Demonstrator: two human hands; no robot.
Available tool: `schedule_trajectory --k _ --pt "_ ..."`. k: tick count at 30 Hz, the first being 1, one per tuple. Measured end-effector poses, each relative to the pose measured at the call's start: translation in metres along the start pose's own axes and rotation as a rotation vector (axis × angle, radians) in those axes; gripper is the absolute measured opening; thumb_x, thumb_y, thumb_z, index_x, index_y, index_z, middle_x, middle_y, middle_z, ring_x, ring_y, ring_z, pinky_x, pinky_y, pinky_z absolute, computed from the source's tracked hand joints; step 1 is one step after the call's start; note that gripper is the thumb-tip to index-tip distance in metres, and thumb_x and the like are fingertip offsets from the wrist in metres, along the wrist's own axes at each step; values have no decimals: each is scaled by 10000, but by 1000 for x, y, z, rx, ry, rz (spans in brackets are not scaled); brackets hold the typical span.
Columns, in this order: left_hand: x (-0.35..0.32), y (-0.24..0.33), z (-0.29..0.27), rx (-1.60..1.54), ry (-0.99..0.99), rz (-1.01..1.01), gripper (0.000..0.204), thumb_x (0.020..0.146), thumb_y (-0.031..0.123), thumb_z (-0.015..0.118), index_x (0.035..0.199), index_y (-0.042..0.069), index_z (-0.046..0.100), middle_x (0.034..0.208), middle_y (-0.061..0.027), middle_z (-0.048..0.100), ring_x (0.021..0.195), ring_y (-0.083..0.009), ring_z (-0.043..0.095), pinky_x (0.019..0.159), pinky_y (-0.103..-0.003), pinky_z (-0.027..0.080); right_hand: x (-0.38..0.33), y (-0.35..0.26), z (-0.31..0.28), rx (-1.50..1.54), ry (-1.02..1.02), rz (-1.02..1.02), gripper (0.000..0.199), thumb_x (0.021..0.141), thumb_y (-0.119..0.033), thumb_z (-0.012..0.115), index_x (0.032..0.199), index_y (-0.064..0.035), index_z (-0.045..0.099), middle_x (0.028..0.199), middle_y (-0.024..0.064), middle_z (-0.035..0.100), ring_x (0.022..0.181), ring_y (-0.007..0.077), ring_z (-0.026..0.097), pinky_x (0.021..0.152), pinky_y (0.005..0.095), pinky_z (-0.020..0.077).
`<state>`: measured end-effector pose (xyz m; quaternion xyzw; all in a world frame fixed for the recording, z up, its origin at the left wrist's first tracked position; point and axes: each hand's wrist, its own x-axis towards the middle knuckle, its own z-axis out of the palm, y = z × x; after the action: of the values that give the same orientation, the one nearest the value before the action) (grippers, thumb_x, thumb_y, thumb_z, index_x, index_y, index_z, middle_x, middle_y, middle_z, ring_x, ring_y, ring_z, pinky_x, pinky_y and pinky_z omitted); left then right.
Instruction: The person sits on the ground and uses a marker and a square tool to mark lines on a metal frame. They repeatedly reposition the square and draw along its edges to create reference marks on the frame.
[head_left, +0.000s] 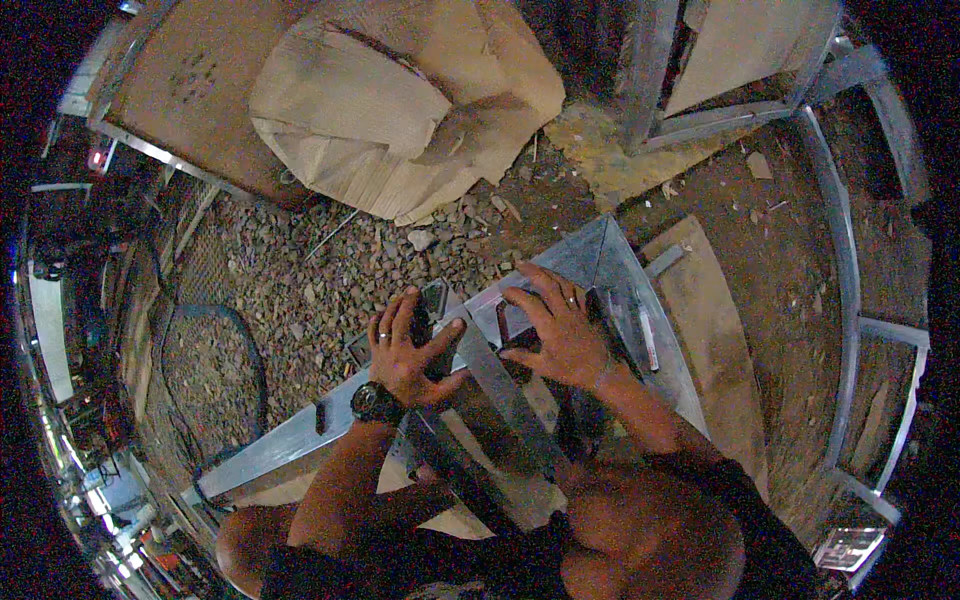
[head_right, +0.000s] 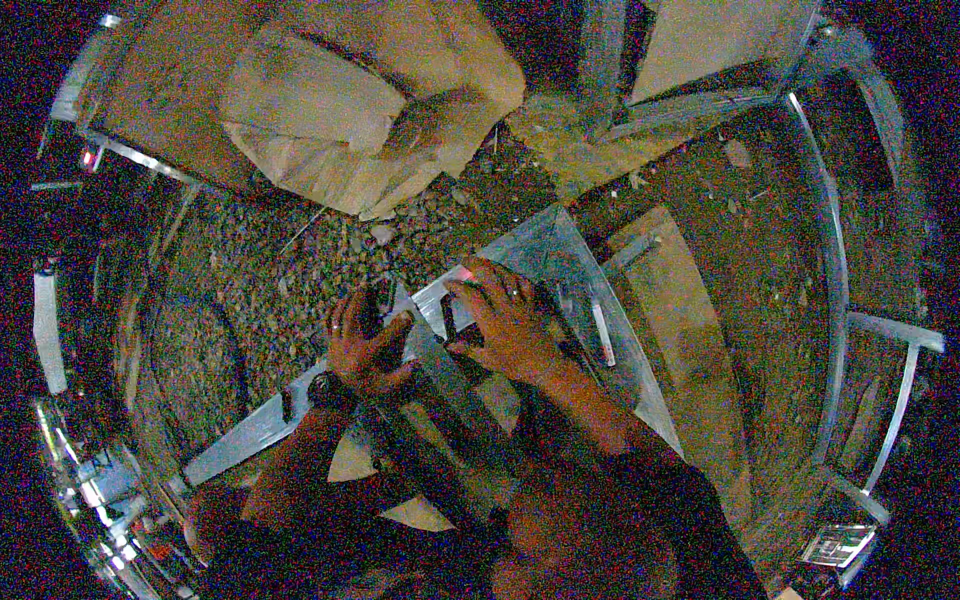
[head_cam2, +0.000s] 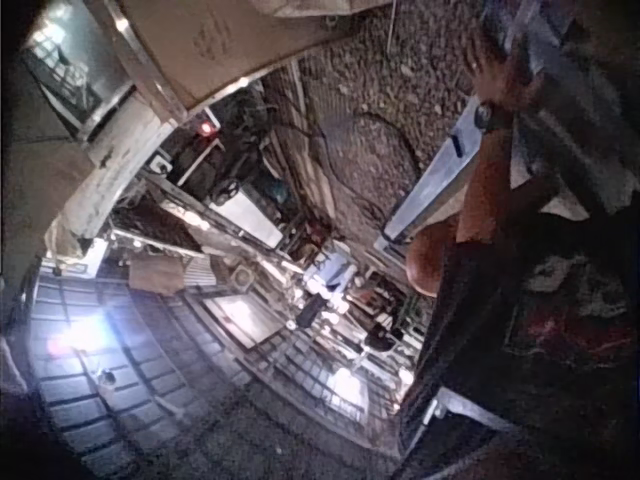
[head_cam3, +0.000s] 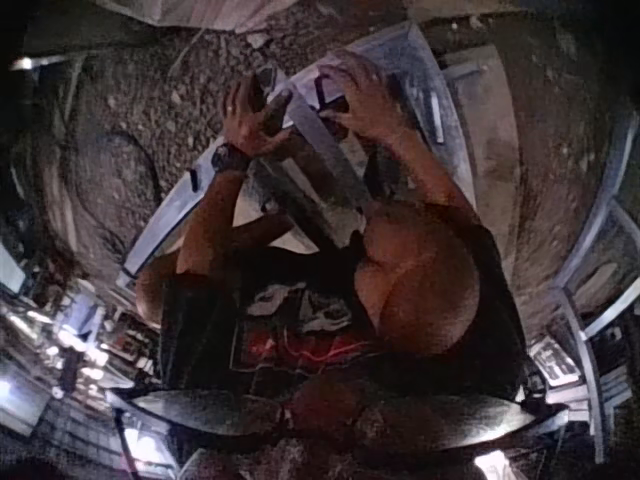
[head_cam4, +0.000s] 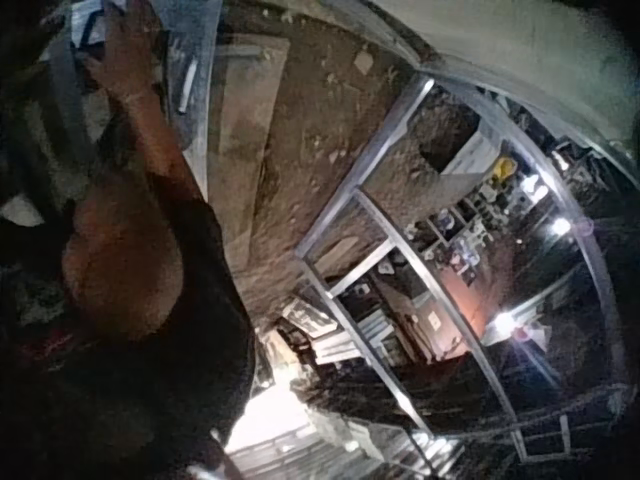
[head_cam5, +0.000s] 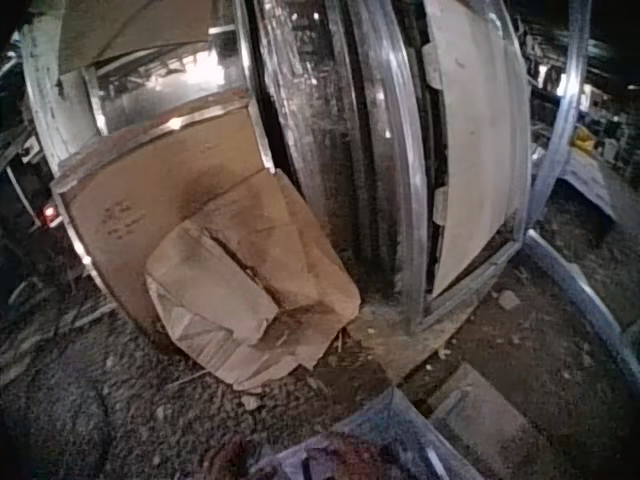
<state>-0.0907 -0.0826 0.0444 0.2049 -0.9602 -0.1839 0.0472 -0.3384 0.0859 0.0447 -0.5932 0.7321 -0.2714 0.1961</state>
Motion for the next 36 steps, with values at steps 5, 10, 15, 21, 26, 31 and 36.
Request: schedule_trajectory --k 5,10,15,21,26,31,36 --pt "0 -1 -1 -1 7 -3 762 708 644 842 1420 437 666 1677 -277 307 1481 -516 382 1186 -700 256 14 -6 -16 -25 -79 -28 865 718 -518 896 1452 -175 594 1677 122 347 1495 397 357 1210 575 268" --pt "4 2 -4 7 -47 -23 765 717 650 833 1431 444 653 1673 -283 305 1489 -517 365 1194 -693 245 11 1 -9 -40 -29 -60 825 700 -516 898 1419 -212 633 1668 105 377 1495 377 361 1192 561 266" --pt "3 6 -12 73 -126 -67 764 730 652 823 1445 462 633 1676 -270 303 1508 -510 333 1201 -687 234 13 -1 -7 -33 -32 -32 802 699 -513 897 1395 -210 640 1652 91 409 1502 365 363 1188 551 262" --pt "3 3 -6 56 -61 -25 760 731 644 827 1442 452 639 1671 -272 316 1504 -514 339 1198 -687 240 13 0 -7 -35 -56 -31 837 720 -517 897 1435 -189 611 1675 111 368 1524 388 334 1192 602 276" --pt "4 4 -8 66 -62 -19 773 718 645 839 1437 430 651 1667 -276 327 1485 -515 367 1188 -681 256 12 0 -7 -38 -10 -46 799 685 -472 912 1380 -187 639 1645 86 416 1504 359 364 1190 546 277" --pt "3 3 -3 46 12 18 771 707 636 854 1423 424 664 1668 -277 327 1464 -510 390 1184 -674 265 12 -1 -9 -68 -18 -45 798 679 -470 913 1375 -190 642 1631 86 428 1494 355 369 1192 546 275" --pt "6 6 -9 48 -2 15 768 700 629 859 1415 419 672 1669 -270 330 1458 -508 395 1182 -674 270 12 -2 -9 -76 -9 -48 794 669 -468 918 1360 -186 647 1620 86 439 1490 352 373 1195 541 272"
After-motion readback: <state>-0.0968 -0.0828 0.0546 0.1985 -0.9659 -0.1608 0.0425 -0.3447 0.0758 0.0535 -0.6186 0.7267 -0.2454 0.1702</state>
